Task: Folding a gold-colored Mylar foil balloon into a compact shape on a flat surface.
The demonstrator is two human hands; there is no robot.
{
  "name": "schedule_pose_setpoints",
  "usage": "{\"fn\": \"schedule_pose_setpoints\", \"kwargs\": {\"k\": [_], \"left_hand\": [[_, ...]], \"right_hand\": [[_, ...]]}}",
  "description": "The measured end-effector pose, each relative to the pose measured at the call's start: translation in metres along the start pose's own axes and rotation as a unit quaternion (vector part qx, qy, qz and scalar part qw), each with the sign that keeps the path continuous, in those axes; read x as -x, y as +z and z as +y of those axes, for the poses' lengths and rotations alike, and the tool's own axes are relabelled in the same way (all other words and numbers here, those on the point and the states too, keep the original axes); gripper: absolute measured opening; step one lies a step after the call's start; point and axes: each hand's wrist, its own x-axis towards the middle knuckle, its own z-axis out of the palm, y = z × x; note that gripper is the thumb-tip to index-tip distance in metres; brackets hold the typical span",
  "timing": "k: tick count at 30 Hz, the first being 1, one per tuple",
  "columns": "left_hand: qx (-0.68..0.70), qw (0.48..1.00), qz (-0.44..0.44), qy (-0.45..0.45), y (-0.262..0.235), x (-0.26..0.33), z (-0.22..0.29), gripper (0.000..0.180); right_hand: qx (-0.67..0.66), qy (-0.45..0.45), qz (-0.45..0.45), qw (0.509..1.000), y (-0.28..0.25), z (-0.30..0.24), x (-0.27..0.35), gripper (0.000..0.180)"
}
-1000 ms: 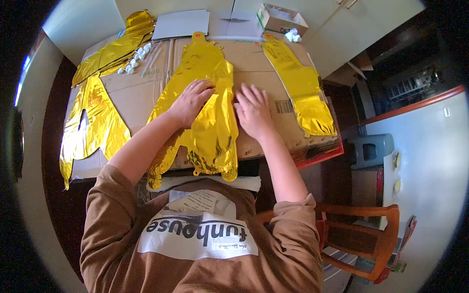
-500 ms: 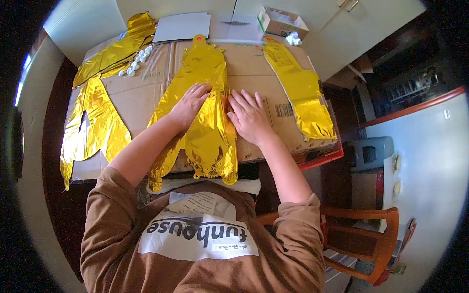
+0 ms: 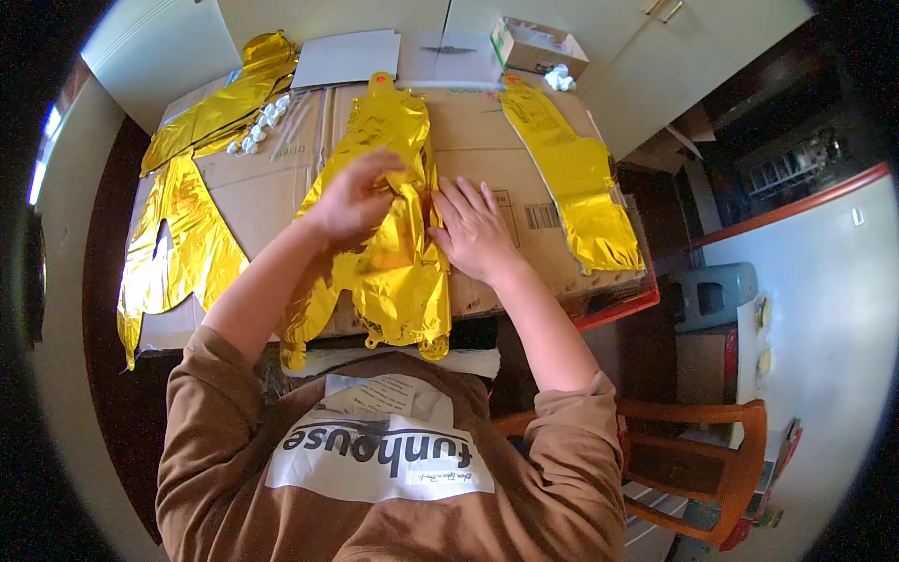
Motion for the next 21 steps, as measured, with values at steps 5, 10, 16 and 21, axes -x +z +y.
{"fn": "schedule_pose_setpoints", "kwargs": {"k": [5, 10, 16, 21], "left_hand": [[-0.136, 0.983, 0.072, 0.106, 0.003, -0.034, 0.030, 0.024], [-0.299, 0.938, -0.064, 0.162, 0.040, -0.043, 0.004, 0.024], [-0.284, 0.945, -0.057, 0.153, 0.034, -0.073, -0.014, 0.030], [-0.243, 0.955, -0.023, 0.168, 0.035, -0.066, -0.023, 0.033]], "right_hand": [[0.000, 0.004, 0.004, 1.000, 0.000, 0.004, 0.005, 0.058], [-0.016, 0.008, -0.008, 1.000, -0.004, -0.001, -0.003, 0.061], [-0.004, 0.004, -0.019, 1.000, 0.000, 0.006, 0.004, 0.066], [0.004, -0.014, -0.055, 0.998, -0.009, 0.001, 0.020, 0.068]]}}
